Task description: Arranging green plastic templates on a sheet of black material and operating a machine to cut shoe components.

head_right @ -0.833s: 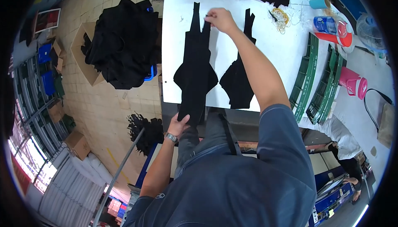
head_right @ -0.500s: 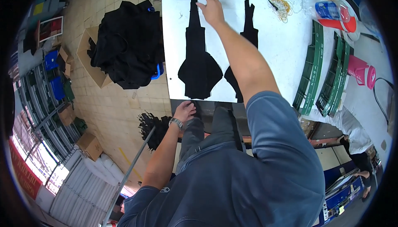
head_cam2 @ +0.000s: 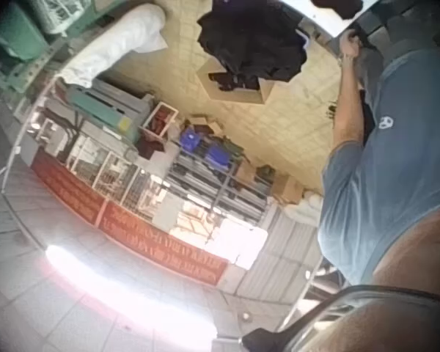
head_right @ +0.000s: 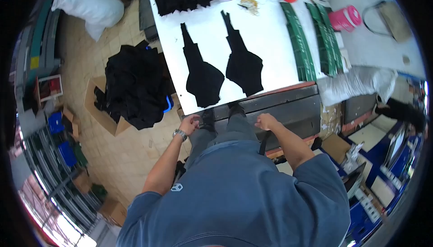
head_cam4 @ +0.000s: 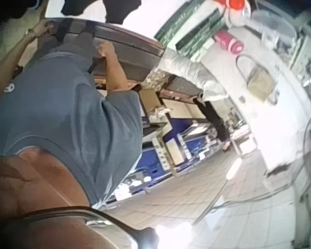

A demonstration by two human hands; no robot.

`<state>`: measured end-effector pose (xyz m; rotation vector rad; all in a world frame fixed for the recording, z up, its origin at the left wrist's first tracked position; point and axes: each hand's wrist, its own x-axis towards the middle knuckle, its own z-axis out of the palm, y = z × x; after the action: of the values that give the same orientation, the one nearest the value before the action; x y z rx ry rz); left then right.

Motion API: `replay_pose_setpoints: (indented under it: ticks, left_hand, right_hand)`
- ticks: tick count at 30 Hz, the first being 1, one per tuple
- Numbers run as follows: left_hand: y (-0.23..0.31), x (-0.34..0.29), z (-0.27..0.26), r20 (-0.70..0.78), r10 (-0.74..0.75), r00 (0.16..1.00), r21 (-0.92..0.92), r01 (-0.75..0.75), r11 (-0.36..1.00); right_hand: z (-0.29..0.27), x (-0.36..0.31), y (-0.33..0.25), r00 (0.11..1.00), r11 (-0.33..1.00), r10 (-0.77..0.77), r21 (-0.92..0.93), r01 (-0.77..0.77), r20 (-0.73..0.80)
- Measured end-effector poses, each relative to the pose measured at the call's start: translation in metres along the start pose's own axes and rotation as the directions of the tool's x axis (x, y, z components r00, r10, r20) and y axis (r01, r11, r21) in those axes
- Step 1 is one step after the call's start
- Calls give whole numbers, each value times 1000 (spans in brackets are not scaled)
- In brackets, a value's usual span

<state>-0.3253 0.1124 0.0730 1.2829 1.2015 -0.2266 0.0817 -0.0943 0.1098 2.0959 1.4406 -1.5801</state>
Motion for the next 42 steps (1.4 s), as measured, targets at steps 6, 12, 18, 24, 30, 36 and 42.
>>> replay_pose_setpoints:
  ticks: [6,12,18,24,30,36,42]
  left_hand:
    - [73,-9,-25,267,76,961,162,-122,979]
    - [63,6,5,404,140,904,294,-274,916]
    - [87,-12,108,703,-21,711,469,-441,765]
    - [144,-61,246,778,-243,579,558,-459,691]
    - [201,-122,413,744,-447,496,667,-580,467]
    - [243,-184,601,858,-445,255,426,-838,342]
    - [252,-285,731,835,-550,8,323,-816,479]
  right_hand:
    - [85,-106,2,656,819,441,573,-16,-612]
    - [203,-195,-74,631,743,542,667,-51,-555]
    - [273,-249,-82,563,649,663,753,-105,-493]
    - [282,-334,-47,223,648,728,757,86,-648]
    - [312,-446,2,-201,645,764,728,231,-613]
    - [395,-553,67,-674,492,658,869,48,-335]
    - [471,-609,124,-683,-83,726,996,31,82]
